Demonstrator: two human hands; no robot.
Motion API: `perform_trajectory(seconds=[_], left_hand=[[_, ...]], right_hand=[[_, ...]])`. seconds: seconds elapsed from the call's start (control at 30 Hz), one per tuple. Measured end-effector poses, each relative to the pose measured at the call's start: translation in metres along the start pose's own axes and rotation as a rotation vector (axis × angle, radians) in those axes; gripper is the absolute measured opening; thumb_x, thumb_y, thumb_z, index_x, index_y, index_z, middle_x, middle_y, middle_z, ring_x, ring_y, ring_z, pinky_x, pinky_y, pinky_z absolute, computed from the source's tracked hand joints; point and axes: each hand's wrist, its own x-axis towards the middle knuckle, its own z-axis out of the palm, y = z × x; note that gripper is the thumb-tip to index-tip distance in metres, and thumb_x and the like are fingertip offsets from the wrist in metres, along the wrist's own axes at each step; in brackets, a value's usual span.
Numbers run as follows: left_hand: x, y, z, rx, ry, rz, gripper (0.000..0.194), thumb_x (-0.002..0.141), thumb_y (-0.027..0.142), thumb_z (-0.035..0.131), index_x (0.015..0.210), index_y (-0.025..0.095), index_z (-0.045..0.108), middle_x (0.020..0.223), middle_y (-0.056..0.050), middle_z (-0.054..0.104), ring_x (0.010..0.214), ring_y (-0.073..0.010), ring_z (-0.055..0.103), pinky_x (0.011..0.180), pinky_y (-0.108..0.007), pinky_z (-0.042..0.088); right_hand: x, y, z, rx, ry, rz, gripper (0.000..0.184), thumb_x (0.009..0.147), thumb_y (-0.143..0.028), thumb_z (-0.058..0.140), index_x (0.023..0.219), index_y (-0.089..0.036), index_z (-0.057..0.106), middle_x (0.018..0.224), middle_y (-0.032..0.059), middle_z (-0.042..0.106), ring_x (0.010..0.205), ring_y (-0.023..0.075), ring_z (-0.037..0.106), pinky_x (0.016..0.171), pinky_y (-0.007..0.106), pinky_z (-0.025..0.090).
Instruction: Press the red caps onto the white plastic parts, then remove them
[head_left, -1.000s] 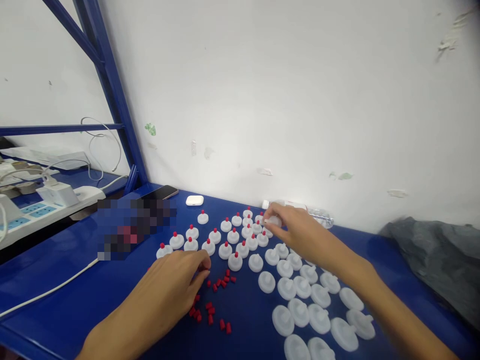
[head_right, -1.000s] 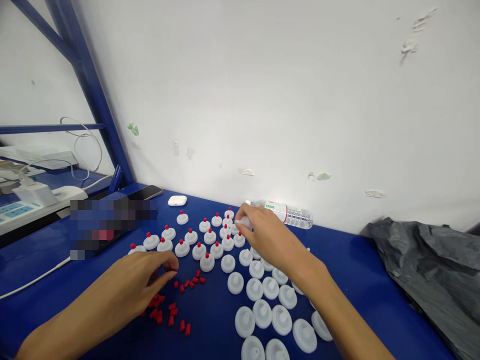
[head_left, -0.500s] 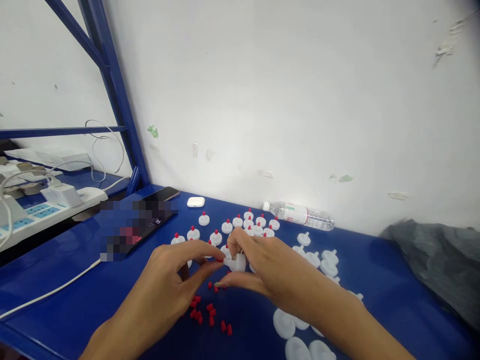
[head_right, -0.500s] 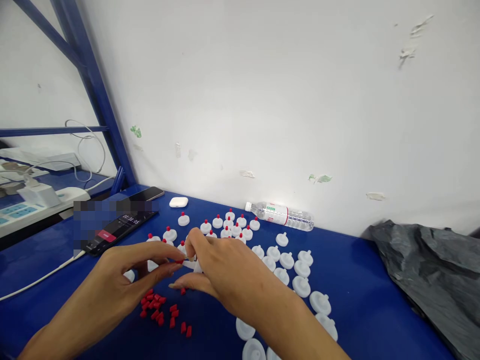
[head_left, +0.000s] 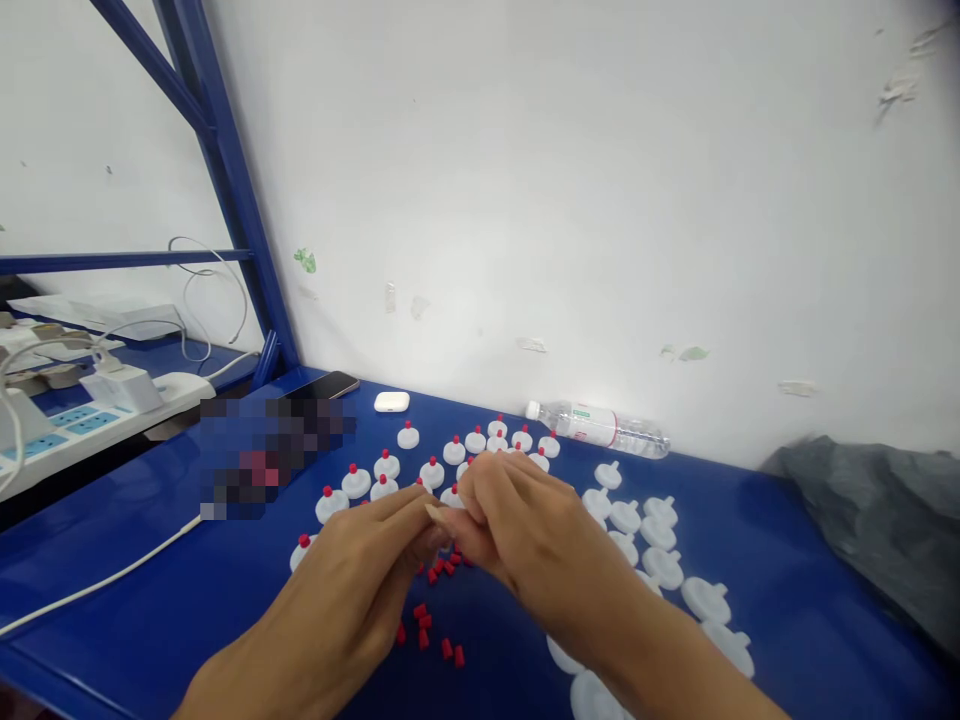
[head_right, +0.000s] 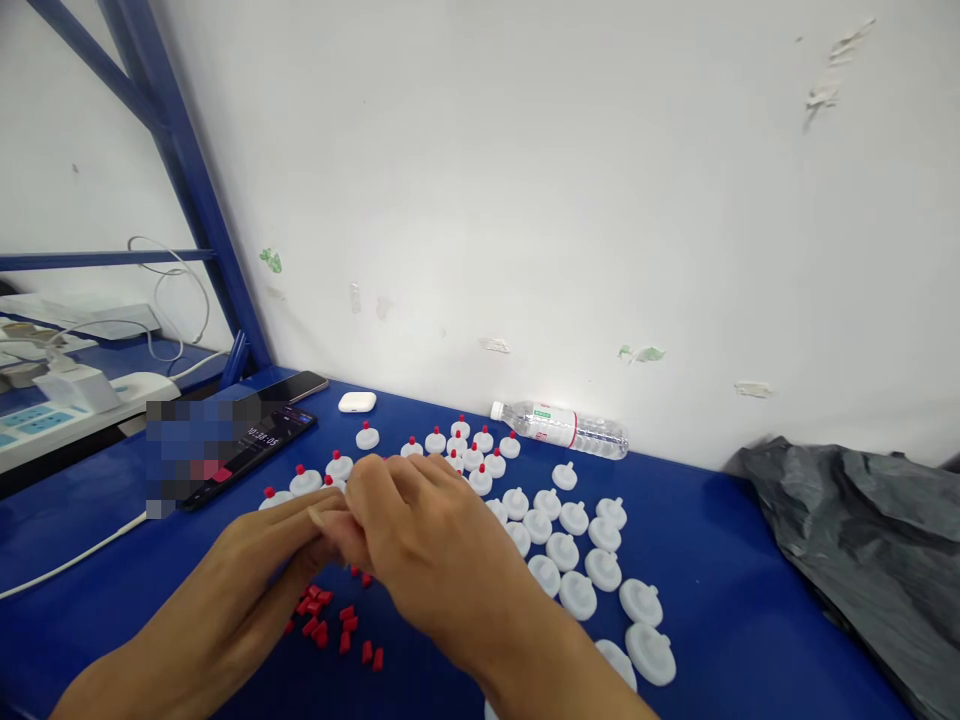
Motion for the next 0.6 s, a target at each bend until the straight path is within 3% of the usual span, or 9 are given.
perform_trajectory(seconds=[0.17,0.37,0.47,0.6], left_hand=[[-0.007,0.011,0.000,-0.058,0.047,-0.008,0.040,0.107,0.035,0.033,0.080,0.026,0.061,0.077,0.000,0.068,0.070,-0.0167,0.061,0.068,-0.025,0.052],[-0.008,0.010,0.001,-0.089,0.064,-0.038,0.042,0.107,0.039,0.033,0.086,0.027,0.067,0.082,0.000,0.071,0.080,-0.0185,0.065,0.077,-0.026,0.054],[-0.003,0.007,0.000,-0.076,0.009,-0.094,0.042,0.107,0.041,0.032,0.094,0.026,0.068,0.088,-0.002,0.072,0.082,-0.0194,0.066,0.077,-0.028,0.055],[0.003,-0.012,0.002,0.096,-0.016,-0.187,0.034,0.107,0.040,0.038,0.124,0.028,0.065,0.116,-0.006,0.072,0.104,-0.0245,0.067,0.093,-0.037,0.053]], right_hand=[[-0.002,-0.010,0.005,-0.025,0.132,-0.010,0.035,0.110,-0.019,0.034,0.078,-0.023,0.044,0.064,-0.0027,0.052,0.055,0.0112,0.044,0.055,0.025,0.041],[-0.010,-0.011,0.017,-0.005,0.245,-0.042,0.037,0.109,-0.018,0.031,0.075,-0.024,0.043,0.062,-0.0010,0.054,0.054,0.0127,0.045,0.055,0.028,0.042],[-0.008,-0.005,0.015,-0.024,0.153,-0.028,0.032,0.110,-0.023,0.037,0.079,-0.023,0.047,0.065,-0.0015,0.059,0.057,0.0127,0.054,0.060,0.027,0.047],[-0.003,0.015,-0.003,-0.040,-0.180,0.167,0.012,0.106,-0.032,0.055,0.110,-0.021,0.057,0.091,0.0022,0.072,0.078,0.0170,0.070,0.070,0.030,0.055]])
